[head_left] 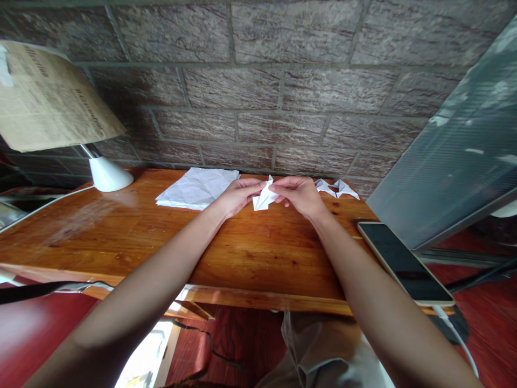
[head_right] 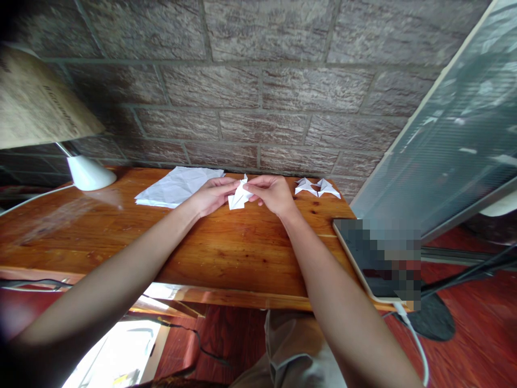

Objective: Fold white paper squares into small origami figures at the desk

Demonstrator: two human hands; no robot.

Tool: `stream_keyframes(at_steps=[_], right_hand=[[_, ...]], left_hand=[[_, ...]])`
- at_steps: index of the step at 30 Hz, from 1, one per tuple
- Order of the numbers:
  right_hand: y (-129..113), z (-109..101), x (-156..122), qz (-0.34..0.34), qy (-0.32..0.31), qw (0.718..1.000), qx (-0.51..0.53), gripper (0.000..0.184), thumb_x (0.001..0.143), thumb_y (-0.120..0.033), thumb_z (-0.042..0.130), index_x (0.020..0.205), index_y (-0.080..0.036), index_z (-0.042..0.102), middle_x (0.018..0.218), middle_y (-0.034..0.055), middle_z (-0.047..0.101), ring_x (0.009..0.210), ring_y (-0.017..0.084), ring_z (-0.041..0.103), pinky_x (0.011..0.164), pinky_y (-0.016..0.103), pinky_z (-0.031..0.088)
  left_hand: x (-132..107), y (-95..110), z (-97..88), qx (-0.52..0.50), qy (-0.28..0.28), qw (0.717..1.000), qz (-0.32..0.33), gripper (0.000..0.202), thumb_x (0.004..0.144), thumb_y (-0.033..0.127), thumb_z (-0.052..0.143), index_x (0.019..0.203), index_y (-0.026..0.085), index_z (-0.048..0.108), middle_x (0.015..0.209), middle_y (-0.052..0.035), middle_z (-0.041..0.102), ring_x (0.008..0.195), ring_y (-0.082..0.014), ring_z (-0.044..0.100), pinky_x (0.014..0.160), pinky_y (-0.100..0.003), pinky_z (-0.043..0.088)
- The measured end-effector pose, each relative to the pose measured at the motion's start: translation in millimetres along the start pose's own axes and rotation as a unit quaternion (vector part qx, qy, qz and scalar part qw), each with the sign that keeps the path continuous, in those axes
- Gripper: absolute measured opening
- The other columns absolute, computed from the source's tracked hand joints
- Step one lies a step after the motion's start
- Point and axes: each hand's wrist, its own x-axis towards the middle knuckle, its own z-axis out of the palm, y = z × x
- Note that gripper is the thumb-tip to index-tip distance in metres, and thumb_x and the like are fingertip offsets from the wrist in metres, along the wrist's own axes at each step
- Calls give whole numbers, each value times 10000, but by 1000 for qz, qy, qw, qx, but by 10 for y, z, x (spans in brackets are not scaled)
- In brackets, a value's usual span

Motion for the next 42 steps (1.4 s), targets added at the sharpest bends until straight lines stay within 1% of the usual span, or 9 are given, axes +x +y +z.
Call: stream_keyframes(at_steps=[6, 13, 16, 21, 26, 29, 33, 36, 42], right_hand=[[3, 24, 1, -8, 14, 1000, -3, 449, 560, -517, 897, 771, -142, 768, 709, 67, 751, 506, 119, 632, 366, 173, 312], [26, 63, 8, 12, 39, 999, -6, 461, 503, -485, 929, 742, -146, 728, 701, 55, 736, 490, 119, 622, 355, 179, 308], [13, 52, 16, 15, 49, 999, 1, 456, 509, -475, 928, 754, -144, 734, 665, 39, 718, 475, 102, 591, 365, 183, 316], [-11, -29, 41, 9, 66, 997, 36, 429, 502, -446, 931, 748, -146, 748, 553, -4, 653, 449, 69, 495, 392, 191, 319], [8, -84, 61, 16, 79, 995, 53, 407, 501, -426, 926, 746, -149, 757, 521, -23, 615, 449, 59, 454, 406, 196, 303], [9, -86, 60, 15, 75, 996, 49, 417, 500, -439, 924, 761, -156, 763, 573, -11, 649, 458, 59, 456, 411, 201, 306], [-4, -74, 53, 10, 62, 998, 28, 444, 492, -464, 924, 777, -166, 759, 631, 2, 689, 451, 63, 463, 401, 210, 313], [1, -63, 48, 3, 55, 998, 14, 456, 486, -477, 924, 774, -169, 750, 685, 16, 720, 452, 65, 470, 399, 216, 332], [59, -47, 54, -17, 58, 998, 7, 448, 512, -497, 911, 747, -161, 730, 676, 10, 704, 462, 63, 457, 419, 225, 351]], left_hand=[[27, -38, 23, 124, 38, 984, 122, 394, 640, 506, 854, 766, 153, 733, 750, -20, 726, 701, -154, 626, 710, -287, 475], [43, -117, 46, 245, 95, 940, 219, 350, 764, 507, 750, 804, 164, 694, 776, -22, 717, 737, -149, 615, 722, -276, 467], [52, -108, 29, 219, 75, 953, 197, 365, 747, 511, 771, 834, 160, 729, 838, -43, 752, 798, -175, 652, 784, -301, 488], [47, -81, -2, 122, 6, 982, 143, 448, 704, 444, 841, 1066, 188, 775, 1087, -85, 775, 991, -235, 693, 929, -369, 494], [33, -84, -21, 100, -39, 990, 88, 551, 676, 396, 873, 1179, 203, 752, 1073, -98, 783, 964, -255, 714, 940, -408, 498], [15, -81, 2, 119, -32, 988, 90, 472, 676, 402, 868, 1085, 182, 787, 1064, -101, 785, 975, -263, 715, 954, -401, 498], [-3, -79, 49, 129, 13, 987, 91, 416, 633, 425, 883, 946, 162, 808, 990, -99, 794, 917, -260, 715, 896, -388, 518], [-2, -84, 59, 129, 40, 986, 96, 406, 603, 421, 898, 894, 154, 802, 913, -92, 793, 846, -237, 707, 840, -368, 520], [-4, -104, 76, 149, 48, 983, 100, 388, 587, 425, 902, 857, 169, 788, 849, -66, 783, 789, -212, 687, 789, -337, 511]])
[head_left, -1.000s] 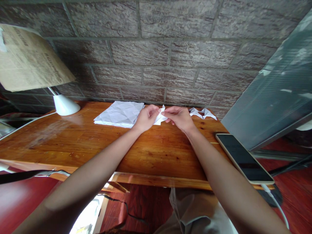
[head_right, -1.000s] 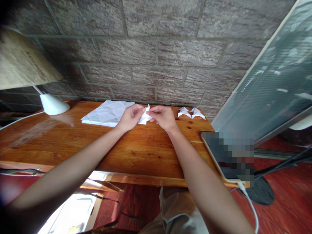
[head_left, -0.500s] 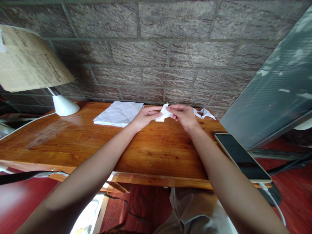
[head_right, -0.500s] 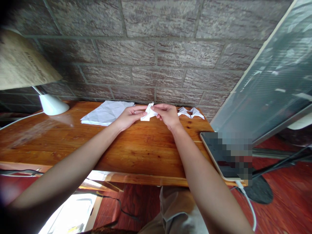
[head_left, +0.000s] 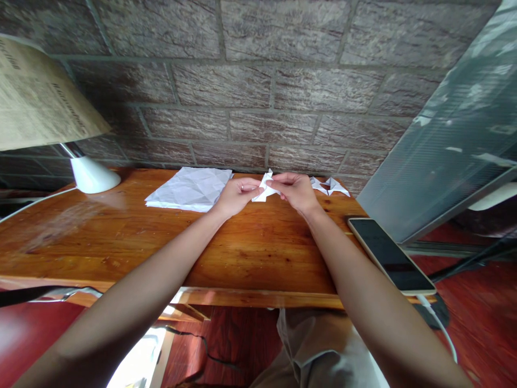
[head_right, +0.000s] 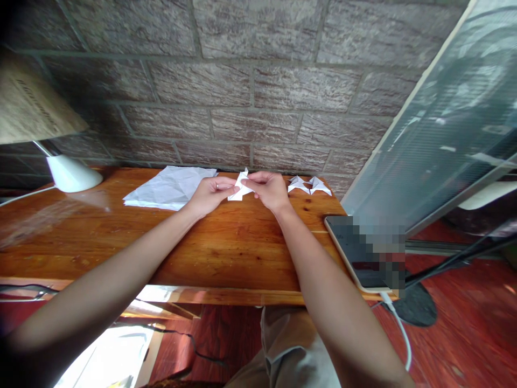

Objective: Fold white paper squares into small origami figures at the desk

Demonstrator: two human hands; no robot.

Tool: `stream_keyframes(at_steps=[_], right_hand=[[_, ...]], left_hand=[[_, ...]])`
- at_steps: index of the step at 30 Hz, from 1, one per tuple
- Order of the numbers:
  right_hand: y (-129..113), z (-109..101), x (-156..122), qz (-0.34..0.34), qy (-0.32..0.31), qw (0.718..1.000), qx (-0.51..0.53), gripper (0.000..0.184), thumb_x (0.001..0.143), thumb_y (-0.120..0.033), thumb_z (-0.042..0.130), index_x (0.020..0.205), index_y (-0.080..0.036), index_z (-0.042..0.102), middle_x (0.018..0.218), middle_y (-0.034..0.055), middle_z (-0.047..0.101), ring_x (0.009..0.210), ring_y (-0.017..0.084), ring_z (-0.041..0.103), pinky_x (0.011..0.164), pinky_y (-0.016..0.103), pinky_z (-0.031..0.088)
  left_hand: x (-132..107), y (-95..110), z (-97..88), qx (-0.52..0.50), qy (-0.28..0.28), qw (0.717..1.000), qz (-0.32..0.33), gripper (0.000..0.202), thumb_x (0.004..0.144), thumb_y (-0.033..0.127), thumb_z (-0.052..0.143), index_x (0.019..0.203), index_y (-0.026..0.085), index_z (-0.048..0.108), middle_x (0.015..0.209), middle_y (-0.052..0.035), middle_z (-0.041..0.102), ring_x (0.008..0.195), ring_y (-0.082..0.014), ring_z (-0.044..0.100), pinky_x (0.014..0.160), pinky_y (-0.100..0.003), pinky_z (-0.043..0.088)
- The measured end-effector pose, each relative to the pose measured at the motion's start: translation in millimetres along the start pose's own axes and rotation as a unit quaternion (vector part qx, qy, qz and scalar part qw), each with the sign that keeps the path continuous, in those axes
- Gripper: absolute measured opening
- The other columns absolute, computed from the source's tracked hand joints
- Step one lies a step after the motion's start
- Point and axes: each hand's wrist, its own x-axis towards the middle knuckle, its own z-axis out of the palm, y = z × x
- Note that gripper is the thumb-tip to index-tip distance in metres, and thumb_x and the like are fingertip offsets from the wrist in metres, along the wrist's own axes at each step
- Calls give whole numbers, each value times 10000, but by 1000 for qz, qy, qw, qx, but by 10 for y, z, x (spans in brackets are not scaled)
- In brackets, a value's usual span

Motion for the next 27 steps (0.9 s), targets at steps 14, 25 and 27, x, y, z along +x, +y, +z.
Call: stream_keyframes(at_steps=[14, 25, 27], right_hand=[[0, 66, -43, 44, -58, 996, -44, 469, 646, -594, 832, 795, -169, 700, 719, 15, 682, 486, 78, 540, 415, 205, 369], [-12, 11, -26, -9, -49, 999, -10, 420, 631, -534, 842, 855, -185, 783, 740, 1, 720, 528, 72, 501, 460, 213, 350], [-13, 16, -33, -22, -48, 999, -15, 414, 644, -542, 832, 854, -189, 786, 737, 1, 719, 526, 75, 495, 459, 219, 343]], left_hand=[[72, 32, -45, -212, 78, 973, -56, 367, 565, 326, 931, 847, 182, 745, 871, -1, 760, 850, -126, 680, 910, -291, 508], [38, 45, -9, -194, 43, 977, -74, 387, 567, 327, 934, 875, 174, 758, 896, -26, 762, 882, -155, 689, 918, -326, 519], [38, 49, -7, -197, 42, 977, -70, 368, 575, 314, 930, 868, 169, 761, 904, -33, 765, 889, -158, 689, 925, -329, 520]])
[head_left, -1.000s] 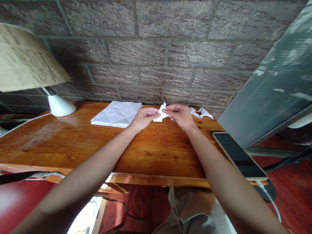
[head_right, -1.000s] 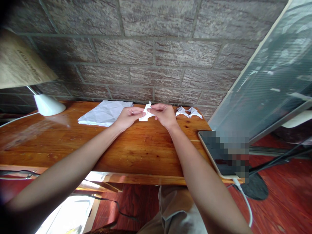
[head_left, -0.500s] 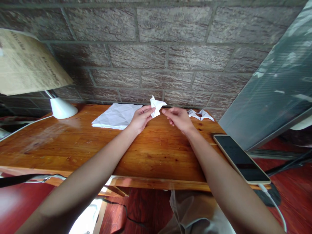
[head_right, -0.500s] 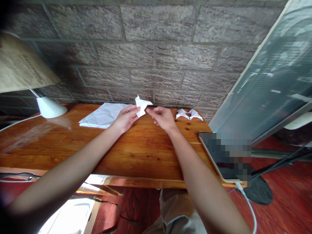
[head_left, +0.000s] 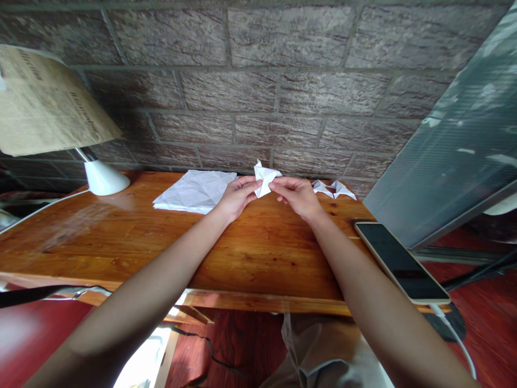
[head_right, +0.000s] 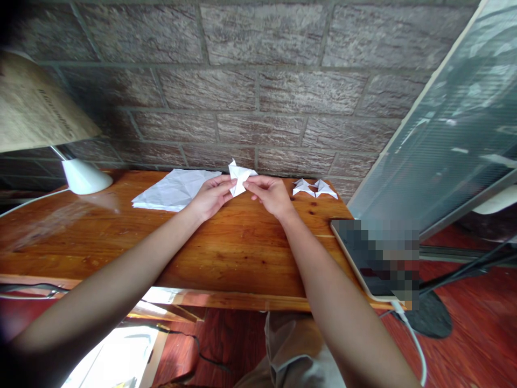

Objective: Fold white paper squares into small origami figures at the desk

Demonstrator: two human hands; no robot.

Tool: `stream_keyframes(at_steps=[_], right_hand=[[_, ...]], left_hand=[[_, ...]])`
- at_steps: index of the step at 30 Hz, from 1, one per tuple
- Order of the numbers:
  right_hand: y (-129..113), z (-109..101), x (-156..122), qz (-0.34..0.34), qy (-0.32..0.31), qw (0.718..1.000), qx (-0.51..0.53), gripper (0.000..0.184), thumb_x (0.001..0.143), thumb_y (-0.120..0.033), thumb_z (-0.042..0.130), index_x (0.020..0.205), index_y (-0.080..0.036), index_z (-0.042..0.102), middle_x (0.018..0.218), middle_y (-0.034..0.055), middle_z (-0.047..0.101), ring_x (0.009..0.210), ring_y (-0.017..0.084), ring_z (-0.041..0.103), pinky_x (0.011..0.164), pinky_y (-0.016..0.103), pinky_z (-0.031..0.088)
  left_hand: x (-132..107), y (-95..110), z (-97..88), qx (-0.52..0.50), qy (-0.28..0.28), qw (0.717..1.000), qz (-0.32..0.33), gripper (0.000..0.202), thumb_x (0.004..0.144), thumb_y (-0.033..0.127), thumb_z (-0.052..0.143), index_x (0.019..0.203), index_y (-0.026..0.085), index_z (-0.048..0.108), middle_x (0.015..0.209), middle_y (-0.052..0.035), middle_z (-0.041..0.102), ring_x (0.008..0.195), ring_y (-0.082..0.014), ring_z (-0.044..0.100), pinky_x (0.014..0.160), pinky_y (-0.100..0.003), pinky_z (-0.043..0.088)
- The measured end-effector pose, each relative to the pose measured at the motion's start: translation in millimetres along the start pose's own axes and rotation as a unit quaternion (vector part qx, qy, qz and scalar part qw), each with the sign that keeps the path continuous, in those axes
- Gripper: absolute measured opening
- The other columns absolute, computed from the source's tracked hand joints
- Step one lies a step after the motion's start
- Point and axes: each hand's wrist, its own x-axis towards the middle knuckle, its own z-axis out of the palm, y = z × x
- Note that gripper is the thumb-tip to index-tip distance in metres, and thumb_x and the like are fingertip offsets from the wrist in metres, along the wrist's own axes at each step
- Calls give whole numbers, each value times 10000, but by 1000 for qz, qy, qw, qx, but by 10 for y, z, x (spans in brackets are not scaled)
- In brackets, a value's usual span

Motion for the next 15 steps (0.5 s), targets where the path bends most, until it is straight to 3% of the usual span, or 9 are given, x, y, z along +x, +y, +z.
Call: stream_keyframes(at_steps=[8, 15], right_hand=[[-29, 35, -16, -8, 0, 1000, -20, 395, 665, -558, 813, 804, -191, 761, 668, -8, 674, 545, 99, 508, 513, 247, 403], [10, 91, -1, -38, 40, 998, -32, 369, 703, -535, 778, 667, -192, 649, 601, -19, 602, 554, 111, 516, 599, 267, 453]], left_hand=[[-2, 10, 4, 10, 7, 1000, 11, 351, 567, 325, 927, 829, 160, 760, 873, -44, 762, 868, -173, 694, 907, -350, 524], [-17, -35, 27, 51, -11, 998, 27, 321, 576, 347, 910, 774, 152, 748, 790, -21, 730, 752, -142, 667, 770, -298, 534]])
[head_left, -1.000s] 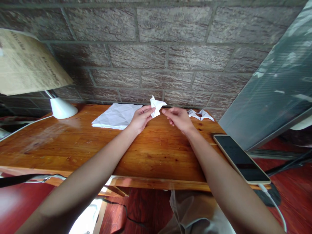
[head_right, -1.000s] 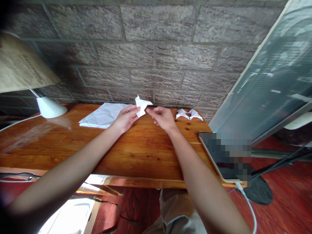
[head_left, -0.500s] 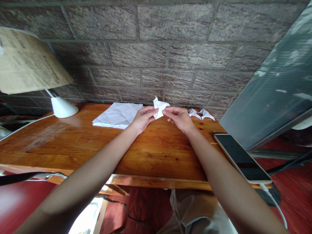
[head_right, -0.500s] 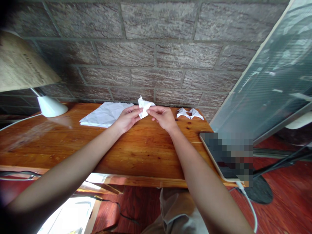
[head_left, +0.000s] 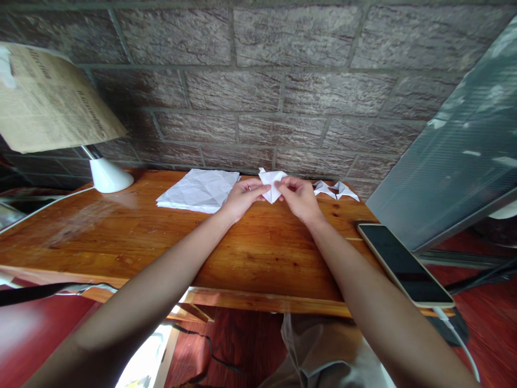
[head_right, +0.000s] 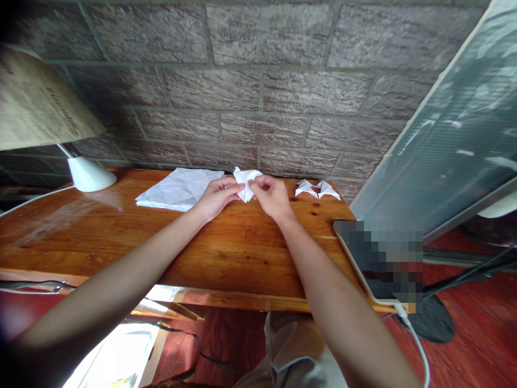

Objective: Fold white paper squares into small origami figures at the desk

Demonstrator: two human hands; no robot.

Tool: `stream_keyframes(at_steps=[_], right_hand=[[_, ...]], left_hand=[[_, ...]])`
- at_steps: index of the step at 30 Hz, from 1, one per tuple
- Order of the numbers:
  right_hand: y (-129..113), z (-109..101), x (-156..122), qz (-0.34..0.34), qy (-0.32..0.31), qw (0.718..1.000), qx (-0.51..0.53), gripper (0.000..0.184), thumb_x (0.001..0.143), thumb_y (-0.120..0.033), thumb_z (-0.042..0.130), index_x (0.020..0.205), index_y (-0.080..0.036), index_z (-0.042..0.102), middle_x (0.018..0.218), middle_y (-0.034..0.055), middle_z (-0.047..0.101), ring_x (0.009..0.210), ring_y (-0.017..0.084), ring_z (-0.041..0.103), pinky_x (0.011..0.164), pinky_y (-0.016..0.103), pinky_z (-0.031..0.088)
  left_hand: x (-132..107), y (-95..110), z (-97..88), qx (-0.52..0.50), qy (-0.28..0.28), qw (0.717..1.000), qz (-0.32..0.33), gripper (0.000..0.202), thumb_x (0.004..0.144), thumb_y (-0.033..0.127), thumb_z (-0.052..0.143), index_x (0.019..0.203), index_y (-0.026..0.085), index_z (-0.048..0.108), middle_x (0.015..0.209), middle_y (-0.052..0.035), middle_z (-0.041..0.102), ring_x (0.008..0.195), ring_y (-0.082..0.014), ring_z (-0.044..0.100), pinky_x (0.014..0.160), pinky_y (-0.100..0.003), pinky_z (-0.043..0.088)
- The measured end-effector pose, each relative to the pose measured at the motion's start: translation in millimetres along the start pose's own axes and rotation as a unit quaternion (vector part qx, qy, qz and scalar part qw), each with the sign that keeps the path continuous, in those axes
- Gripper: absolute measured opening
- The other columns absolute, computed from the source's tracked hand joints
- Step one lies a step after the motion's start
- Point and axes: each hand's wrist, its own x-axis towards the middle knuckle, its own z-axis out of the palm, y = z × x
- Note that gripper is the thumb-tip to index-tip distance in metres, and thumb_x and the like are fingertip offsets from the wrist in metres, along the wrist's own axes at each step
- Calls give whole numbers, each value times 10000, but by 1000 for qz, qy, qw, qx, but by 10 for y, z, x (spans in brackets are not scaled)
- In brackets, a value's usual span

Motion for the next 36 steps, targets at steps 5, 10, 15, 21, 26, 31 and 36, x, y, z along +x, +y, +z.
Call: stream_keyframes(at_steps=[5, 10, 15, 21, 26, 31, 36], right_hand=[[33, 8, 27, -10, 21, 1000, -3, 341, 719, -509, 767, 718, -186, 658, 639, -10, 624, 566, 117, 530, 607, 273, 443], [20, 7, 18, -22, 32, 999, -19, 323, 739, -489, 770, 745, -181, 672, 641, -9, 633, 554, 115, 537, 602, 274, 444], [16, -2, 5, 16, -6, 1000, 20, 399, 691, -537, 814, 845, -181, 719, 721, 14, 703, 646, 132, 616, 607, 254, 470], [63, -24, -2, 103, -90, 986, 90, 463, 587, -456, 906, 925, -183, 747, 890, 52, 777, 822, 167, 710, 719, 262, 533], [100, -11, -5, 114, -73, 985, 105, 419, 567, -413, 916, 873, -180, 751, 848, 45, 776, 781, 154, 701, 726, 268, 536], [97, -5, -1, 115, -66, 986, 105, 424, 558, -387, 918, 883, -183, 736, 796, 27, 764, 733, 140, 679, 688, 258, 517], [61, -6, -5, 114, -71, 986, 101, 388, 565, -375, 909, 833, -172, 717, 704, 7, 723, 653, 117, 635, 645, 250, 493]], left_hand=[[-19, 1, 6, -4, -31, 999, -11, 375, 611, 392, 901, 846, 152, 735, 849, -38, 743, 800, -163, 707, 773, -303, 555], [-42, 7, 3, 22, -37, 999, -12, 386, 565, 335, 929, 825, 161, 703, 836, -38, 756, 812, -167, 713, 762, -295, 554], [-19, 18, 9, 6, 16, 1000, -14, 409, 528, 345, 935, 754, 162, 648, 765, 2, 712, 743, -125, 673, 724, -258, 527], [17, 41, -20, -12, 40, 999, -2, 447, 488, 329, 939, 648, 160, 558, 622, 53, 604, 636, -67, 586, 618, -187, 439], [26, -5, -31, 23, 30, 999, 29, 396, 539, 345, 914, 672, 157, 592, 666, 30, 651, 639, -73, 582, 603, -198, 423], [20, 9, -31, 46, 28, 998, 15, 390, 541, 363, 910, 708, 157, 624, 719, 14, 685, 682, -94, 613, 619, -211, 441], [10, 37, -44, 63, 11, 998, 9, 373, 546, 382, 912, 715, 156, 667, 720, 8, 694, 706, -113, 633, 659, -238, 468]])
